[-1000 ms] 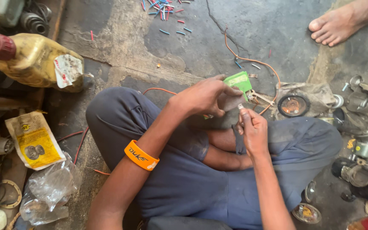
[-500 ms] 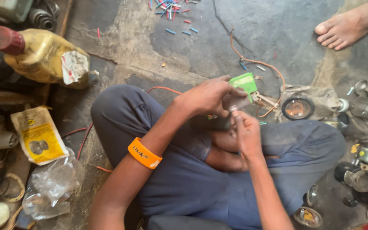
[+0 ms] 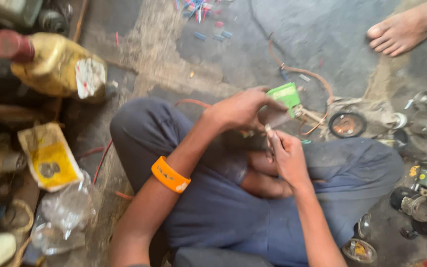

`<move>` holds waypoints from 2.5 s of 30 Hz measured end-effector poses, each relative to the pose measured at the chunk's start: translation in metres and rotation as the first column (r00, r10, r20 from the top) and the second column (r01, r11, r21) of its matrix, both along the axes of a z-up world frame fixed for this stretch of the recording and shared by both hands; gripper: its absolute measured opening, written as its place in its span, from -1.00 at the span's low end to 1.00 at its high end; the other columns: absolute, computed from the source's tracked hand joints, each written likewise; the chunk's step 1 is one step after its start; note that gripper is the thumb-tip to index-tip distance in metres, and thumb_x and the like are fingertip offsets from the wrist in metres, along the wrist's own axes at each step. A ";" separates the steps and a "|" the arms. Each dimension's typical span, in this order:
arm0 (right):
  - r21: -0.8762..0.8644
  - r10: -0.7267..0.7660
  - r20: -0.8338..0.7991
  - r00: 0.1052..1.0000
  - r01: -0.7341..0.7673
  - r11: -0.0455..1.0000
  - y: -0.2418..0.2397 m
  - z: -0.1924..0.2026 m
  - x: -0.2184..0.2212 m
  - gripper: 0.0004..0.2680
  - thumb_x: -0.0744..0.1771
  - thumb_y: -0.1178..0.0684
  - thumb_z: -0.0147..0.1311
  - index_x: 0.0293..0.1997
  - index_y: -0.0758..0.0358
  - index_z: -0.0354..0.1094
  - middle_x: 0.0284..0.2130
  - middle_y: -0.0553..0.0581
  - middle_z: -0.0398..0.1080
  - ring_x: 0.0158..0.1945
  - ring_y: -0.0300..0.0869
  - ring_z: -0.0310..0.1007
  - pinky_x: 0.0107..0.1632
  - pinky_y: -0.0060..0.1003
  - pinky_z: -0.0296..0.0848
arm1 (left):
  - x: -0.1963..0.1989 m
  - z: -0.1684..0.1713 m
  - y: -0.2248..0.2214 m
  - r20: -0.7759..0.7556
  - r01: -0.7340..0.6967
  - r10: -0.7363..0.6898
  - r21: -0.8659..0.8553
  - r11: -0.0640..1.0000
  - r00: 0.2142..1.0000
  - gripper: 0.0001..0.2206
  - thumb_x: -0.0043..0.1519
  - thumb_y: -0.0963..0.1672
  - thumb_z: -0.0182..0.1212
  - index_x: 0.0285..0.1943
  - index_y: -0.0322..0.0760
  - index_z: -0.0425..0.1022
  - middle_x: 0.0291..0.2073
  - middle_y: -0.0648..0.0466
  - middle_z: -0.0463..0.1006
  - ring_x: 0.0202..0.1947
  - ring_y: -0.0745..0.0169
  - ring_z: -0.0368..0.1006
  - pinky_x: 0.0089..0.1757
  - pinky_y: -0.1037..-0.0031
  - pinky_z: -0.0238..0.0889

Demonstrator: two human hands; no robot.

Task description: The person sits on the floor and uses a wrench and a screwdriver to adjust a circular electrical component. They then use a small metal file to scrape the terminals of a green battery-like object, repeatedly checking the connection.

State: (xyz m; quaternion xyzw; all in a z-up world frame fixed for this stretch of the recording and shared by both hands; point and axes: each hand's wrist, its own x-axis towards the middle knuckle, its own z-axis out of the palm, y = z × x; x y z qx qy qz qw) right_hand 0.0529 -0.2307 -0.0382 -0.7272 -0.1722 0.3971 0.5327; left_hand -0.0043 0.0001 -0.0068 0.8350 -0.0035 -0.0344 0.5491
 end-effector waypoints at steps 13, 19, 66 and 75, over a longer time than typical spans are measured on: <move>-0.029 -0.133 -0.058 0.989 0.131 0.991 -0.031 -0.038 0.021 -0.71 0.41 -0.04 0.00 -0.49 0.27 0.29 -0.70 -0.05 0.23 -0.64 -0.37 0.24 -0.53 -0.42 0.27 | 0.008 0.030 -0.015 0.276 -0.263 0.176 0.320 0.910 0.945 -0.43 -0.10 -0.14 0.52 0.13 -0.22 0.43 0.02 -0.12 0.44 0.11 -0.26 0.29 0.08 0.05 0.18; -0.037 -0.100 -0.012 0.995 0.099 0.994 -0.027 -0.017 0.019 -0.69 0.42 -0.03 -0.03 -0.52 0.29 0.26 -0.72 -0.04 0.25 -0.65 -0.37 0.27 -0.52 -0.41 0.26 | 0.009 0.049 -0.016 0.153 -0.308 0.278 0.242 0.920 0.949 -0.43 -0.08 -0.17 0.52 0.17 -0.18 0.44 -0.05 -0.11 0.44 0.02 -0.20 0.39 -0.01 0.15 0.33; -0.059 -0.012 0.039 0.999 0.014 0.998 -0.021 -0.008 0.009 -0.75 0.46 0.04 -0.06 -0.39 0.32 0.31 -0.59 -0.02 0.26 -0.51 -0.35 0.28 -0.40 -0.42 0.29 | -0.008 0.029 -0.029 0.204 -0.214 0.219 -0.044 0.976 0.954 -0.85 0.24 -0.11 0.33 -0.15 -0.28 0.61 -0.09 -0.19 0.41 -0.06 -0.22 0.45 -0.04 0.14 0.33; 0.368 -0.107 -0.337 0.936 0.235 0.900 -0.017 0.013 0.002 -0.81 0.48 0.03 -0.12 -0.20 0.31 0.31 -0.19 0.08 0.33 0.12 -0.09 0.40 0.11 -0.05 0.48 | -0.009 0.022 -0.030 0.221 -0.249 0.224 0.092 0.964 0.949 -0.85 0.22 -0.10 0.31 -0.14 -0.26 0.62 -0.11 -0.16 0.38 -0.01 -0.18 0.39 -0.02 0.14 0.31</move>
